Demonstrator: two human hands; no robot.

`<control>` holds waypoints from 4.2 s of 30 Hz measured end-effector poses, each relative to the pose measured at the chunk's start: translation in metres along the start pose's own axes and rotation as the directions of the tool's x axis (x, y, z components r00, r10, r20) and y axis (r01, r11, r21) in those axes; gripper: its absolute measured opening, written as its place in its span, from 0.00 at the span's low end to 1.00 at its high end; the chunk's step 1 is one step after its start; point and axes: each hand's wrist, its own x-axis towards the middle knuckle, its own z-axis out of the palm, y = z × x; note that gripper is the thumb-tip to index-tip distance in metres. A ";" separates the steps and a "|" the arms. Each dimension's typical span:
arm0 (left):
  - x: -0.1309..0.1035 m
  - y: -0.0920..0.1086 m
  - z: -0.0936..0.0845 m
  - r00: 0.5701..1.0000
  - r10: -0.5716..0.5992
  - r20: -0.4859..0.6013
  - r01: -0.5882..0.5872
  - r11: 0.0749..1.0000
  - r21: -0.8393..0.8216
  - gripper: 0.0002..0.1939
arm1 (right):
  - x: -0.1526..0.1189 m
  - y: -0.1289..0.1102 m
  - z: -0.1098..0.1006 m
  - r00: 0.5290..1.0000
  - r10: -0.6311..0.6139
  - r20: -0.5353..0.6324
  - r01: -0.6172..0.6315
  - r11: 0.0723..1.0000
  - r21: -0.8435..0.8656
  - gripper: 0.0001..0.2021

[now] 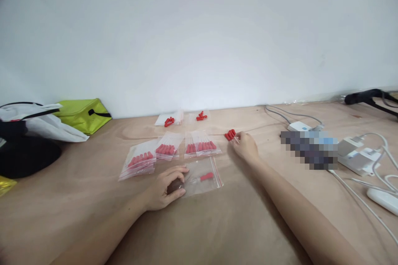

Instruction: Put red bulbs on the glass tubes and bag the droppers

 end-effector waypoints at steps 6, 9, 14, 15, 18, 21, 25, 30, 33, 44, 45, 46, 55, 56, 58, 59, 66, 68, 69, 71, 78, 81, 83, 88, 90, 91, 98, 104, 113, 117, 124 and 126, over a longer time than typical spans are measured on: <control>0.000 0.001 0.000 1.000 0.006 0.026 -0.007 1.000 0.014 0.08 | 0.040 0.007 -0.001 0.979 0.164 0.118 -0.160 0.986 -0.042 0.13; 0.000 0.001 -0.001 0.998 0.024 0.062 -0.027 0.999 0.038 0.15 | 0.044 0.009 0.002 0.973 0.172 0.154 -0.172 0.985 -0.012 0.14; 0.000 0.001 -0.002 0.994 0.019 0.108 -0.027 0.997 0.074 0.22 | 0.036 0.017 -0.009 0.986 0.120 0.112 -0.129 0.989 0.076 0.24; 0.000 0.002 -0.003 0.994 0.019 0.110 -0.027 0.997 0.076 0.22 | 0.031 0.019 -0.013 0.990 0.103 0.096 -0.116 0.983 0.140 0.27; 0.000 0.002 -0.003 0.994 0.016 0.111 -0.025 0.997 0.078 0.22 | 0.007 0.021 -0.020 0.994 0.028 0.110 -0.081 0.855 0.512 0.31; 0.001 0.002 -0.003 0.994 0.017 0.110 -0.025 0.997 0.070 0.23 | -0.022 0.016 -0.016 0.984 -0.042 0.175 -0.107 0.645 0.757 0.30; 0.002 0.004 -0.004 0.994 0.022 0.104 -0.028 0.998 0.057 0.26 | -0.052 0.001 0.000 0.991 -0.039 0.128 -0.091 0.505 0.858 0.28; 0.002 0.008 -0.006 0.994 -0.014 0.110 0.006 0.998 0.068 0.26 | -0.069 -0.016 0.013 0.994 -0.074 0.082 -0.036 0.481 0.876 0.26; 0.002 0.008 -0.006 0.994 -0.025 0.108 0.017 0.997 0.070 0.27 | -0.071 -0.018 0.013 0.997 -0.070 0.043 -0.001 0.516 0.856 0.24; 0.001 0.006 -0.005 0.994 -0.029 0.104 0.021 0.997 0.076 0.28 | -0.072 -0.018 0.009 1.000 -0.016 0.019 -0.008 0.499 0.867 0.24; 0.000 0.006 -0.005 0.994 -0.036 0.107 0.027 0.996 0.080 0.28 | -0.075 -0.021 0.010 0.999 -0.010 0.043 -0.033 0.463 0.886 0.24; 0.000 0.006 -0.005 0.993 -0.042 0.111 0.033 0.996 0.083 0.28 | -0.078 -0.024 0.011 0.998 -0.002 0.065 -0.058 0.429 0.901 0.25; -0.001 0.004 -0.004 0.991 -0.049 0.123 0.039 0.996 0.084 0.29 | -0.090 -0.031 0.010 0.960 -0.091 0.266 -0.213 0.384 0.898 0.22; -0.001 0.004 -0.005 0.991 -0.049 0.124 0.039 0.996 0.083 0.29 | -0.089 -0.029 0.010 0.953 -0.110 0.282 -0.216 0.404 0.889 0.21; -0.001 0.004 -0.005 0.991 -0.047 0.127 0.037 0.996 0.082 0.30 | -0.088 -0.027 0.011 0.941 -0.136 0.311 -0.219 0.456 0.863 0.19; -0.001 0.004 -0.005 0.990 -0.048 0.129 0.038 0.996 0.082 0.29 | -0.088 -0.026 0.011 0.936 -0.143 0.321 -0.218 0.481 0.849 0.18; -0.001 0.004 -0.004 0.989 -0.058 0.137 0.048 0.996 0.079 0.29 | -0.084 -0.020 0.006 0.868 -0.297 0.399 -0.203 0.520 0.830 0.17; -0.001 0.003 -0.005 0.989 -0.054 0.139 0.042 0.996 0.083 0.29 | -0.083 -0.020 0.005 0.829 -0.355 0.431 -0.205 0.524 0.827 0.18; -0.001 0.003 -0.005 0.989 -0.053 0.139 0.042 0.995 0.087 0.29 | -0.084 -0.020 0.006 0.823 -0.359 0.440 -0.208 0.531 0.821 0.18; -0.001 0.002 -0.005 0.988 -0.055 0.143 0.041 0.994 0.098 0.29 | -0.086 -0.022 0.011 0.839 -0.321 0.439 -0.203 0.564 0.800 0.17; 0.000 0.003 -0.006 0.989 -0.044 0.143 0.029 0.994 0.107 0.28 | -0.075 -0.018 0.014 0.908 -0.314 0.276 0.050 0.736 0.675 0.12; 0.001 0.003 -0.007 0.984 -0.013 0.178 -0.006 0.994 0.108 0.26 | -0.045 -0.003 0.006 0.988 -0.152 -0.024 0.147 0.891 0.430 0.12; 0.002 0.002 -0.008 0.978 0.023 0.206 -0.047 0.992 0.113 0.24 | -0.024 0.009 0.002 0.995 -0.013 -0.095 0.038 0.964 0.263 0.14; 0.003 0.003 -0.009 0.969 0.056 0.242 -0.093 0.985 0.144 0.22 | 0.004 0.024 0.006 0.999 0.053 0.011 -0.053 0.998 0.043 0.15; 0.003 0.004 -0.010 0.967 0.046 0.251 -0.088 0.983 0.161 0.22 | 0.006 0.025 0.009 0.999 0.041 0.010 -0.041 0.999 0.022 0.16; 0.004 0.005 -0.010 0.966 0.041 0.256 -0.086 0.982 0.168 0.22 | 0.006 0.025 0.010 0.999 0.036 0.004 -0.036 0.999 0.017 0.16; 0.003 0.005 -0.010 0.955 0.053 0.290 -0.118 0.970 0.212 0.25 | -0.003 0.028 0.005 0.997 -0.019 -0.077 0.026 0.996 0.089 0.25; 0.002 0.002 -0.009 0.961 0.053 0.273 -0.113 0.971 0.209 0.27 | -0.049 0.012 -0.004 0.999 -0.036 -0.006 0.029 0.706 0.708 0.37; 0.003 0.002 -0.009 0.964 0.046 0.262 -0.099 0.977 0.190 0.29 | -0.082 -0.021 0.005 0.979 -0.079 0.185 -0.127 0.469 0.874 0.41; 0.003 0.002 -0.010 0.966 0.042 0.255 -0.088 0.981 0.172 0.30 | -0.076 -0.021 0.009 0.984 -0.032 0.176 -0.141 0.464 0.875 0.32; 0.003 0.002 -0.011 0.972 0.065 0.228 -0.100 0.985 0.143 0.25 | -0.076 -0.019 0.007 0.997 0.061 0.055 -0.077 0.450 0.890 0.25; 0.003 0.002 -0.011 0.971 0.061 0.230 -0.095 0.985 0.144 0.24 | -0.077 -0.019 0.005 0.997 0.078 0.022 -0.055 0.444 0.894 0.24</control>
